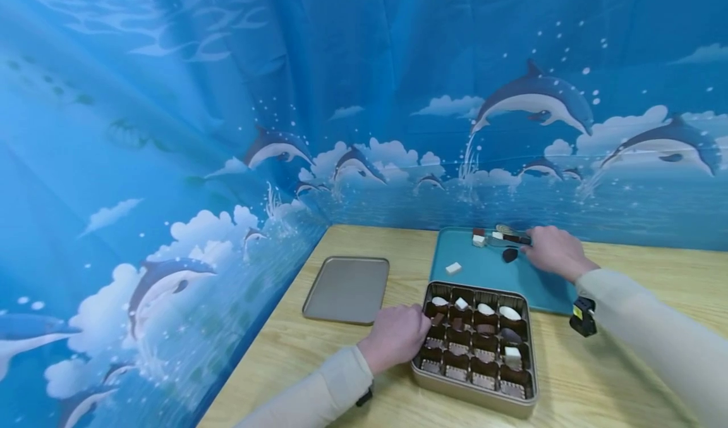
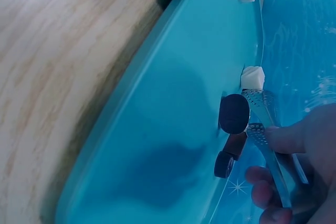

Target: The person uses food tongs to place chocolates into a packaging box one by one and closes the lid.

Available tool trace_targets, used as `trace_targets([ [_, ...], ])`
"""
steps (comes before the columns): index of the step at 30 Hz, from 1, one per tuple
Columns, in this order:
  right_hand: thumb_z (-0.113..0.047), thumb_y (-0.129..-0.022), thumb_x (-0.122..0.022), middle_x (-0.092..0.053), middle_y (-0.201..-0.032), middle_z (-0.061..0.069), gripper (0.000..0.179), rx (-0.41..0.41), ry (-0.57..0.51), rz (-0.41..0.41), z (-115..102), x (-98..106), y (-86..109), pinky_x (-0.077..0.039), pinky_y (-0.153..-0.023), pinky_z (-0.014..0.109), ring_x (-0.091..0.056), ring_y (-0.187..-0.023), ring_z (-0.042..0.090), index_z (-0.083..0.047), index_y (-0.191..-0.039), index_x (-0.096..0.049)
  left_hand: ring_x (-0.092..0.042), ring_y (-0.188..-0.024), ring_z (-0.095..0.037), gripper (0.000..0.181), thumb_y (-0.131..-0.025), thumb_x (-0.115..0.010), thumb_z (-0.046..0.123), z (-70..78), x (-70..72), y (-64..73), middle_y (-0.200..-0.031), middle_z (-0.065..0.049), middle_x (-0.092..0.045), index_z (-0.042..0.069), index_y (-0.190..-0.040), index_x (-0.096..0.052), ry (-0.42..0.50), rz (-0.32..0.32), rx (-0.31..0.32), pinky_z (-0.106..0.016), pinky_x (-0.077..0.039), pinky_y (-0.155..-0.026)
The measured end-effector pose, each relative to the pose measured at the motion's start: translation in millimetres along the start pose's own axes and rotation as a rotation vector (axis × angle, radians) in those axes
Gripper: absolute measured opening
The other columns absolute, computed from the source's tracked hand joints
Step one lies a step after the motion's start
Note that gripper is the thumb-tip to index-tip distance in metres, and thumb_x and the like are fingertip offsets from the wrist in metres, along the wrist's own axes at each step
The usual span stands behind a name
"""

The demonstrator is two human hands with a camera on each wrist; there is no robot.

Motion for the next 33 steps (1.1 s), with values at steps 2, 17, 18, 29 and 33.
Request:
trace_targets([
  [2,-0.018,-0.100,-0.060,-0.068,-0.103,0.031,0.050,0.002,0.000,-0.007,-0.4,-0.6,-1.3,-0.028,-0.042,0.026,-0.032,-0.044,0.011,0.014,-0.136,-0.051,-0.040,-0.046,-0.008,0.042,-0.105,-0.045,0.025,-1.3,0.1,-0.3,-0.059,0.005,-0.044,0.019,-0.063,-0.043,0.004,0.003,0.015,-0.024,-0.033,-0.039],
  [17,-0.018,-0.099,-0.060,-0.066,-0.105,0.032,0.048,0.010,0.019,-0.022,-0.8,1.2,-1.0,-0.035,-0.044,0.030,-0.047,-0.051,0.018,0.015,-0.134,-0.052,-0.035,-0.045,-0.007,0.045,-0.105,-0.045,0.025,1.3,1.5,1.4,-0.060,0.006,-0.039,0.019,-0.061,-0.038,-0.016,0.016,-0.006,-0.023,-0.030,-0.037],
  [18,-0.018,-0.099,-0.060,-0.066,-0.105,0.032,0.048,0.010,0.018,-0.025,-0.5,1.7,-0.9,-0.035,-0.045,0.030,-0.047,-0.051,0.018,0.015,-0.133,-0.052,-0.034,-0.045,-0.007,0.045,-0.105,-0.045,0.024,1.3,1.7,1.6,-0.060,0.006,-0.038,0.019,-0.061,-0.037,-0.015,0.018,-0.006,-0.023,-0.029,-0.037],
  [29,-0.020,-0.098,-0.062,-0.069,-0.086,0.022,0.049,0.016,0.019,-0.055,-5.2,7.2,1.9,-0.032,-0.044,0.028,-0.040,-0.045,0.013,0.015,-0.133,-0.054,-0.030,-0.045,-0.006,0.046,-0.106,-0.042,0.023,0.4,0.4,0.7,-0.071,0.002,-0.057,0.018,-0.061,-0.037,-0.005,-0.012,0.001,-0.021,-0.028,-0.037],
  [33,-0.020,-0.099,-0.062,-0.068,-0.102,0.030,0.050,0.009,0.029,-0.067,-4.6,4.9,2.7,-0.036,-0.045,0.029,-0.048,-0.050,0.016,0.015,-0.133,-0.054,-0.031,-0.045,-0.006,0.046,-0.107,-0.042,0.024,0.7,-0.6,0.8,-0.073,0.000,-0.061,0.019,-0.061,-0.037,-0.001,-0.019,0.001,-0.021,-0.029,-0.036],
])
Point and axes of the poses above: each hand's wrist, its own y-axis away from the middle knuckle, its own x-axis out of the back of the hand, z = x × y, the point moved 10 cm from there along -y, towards the middle knuckle
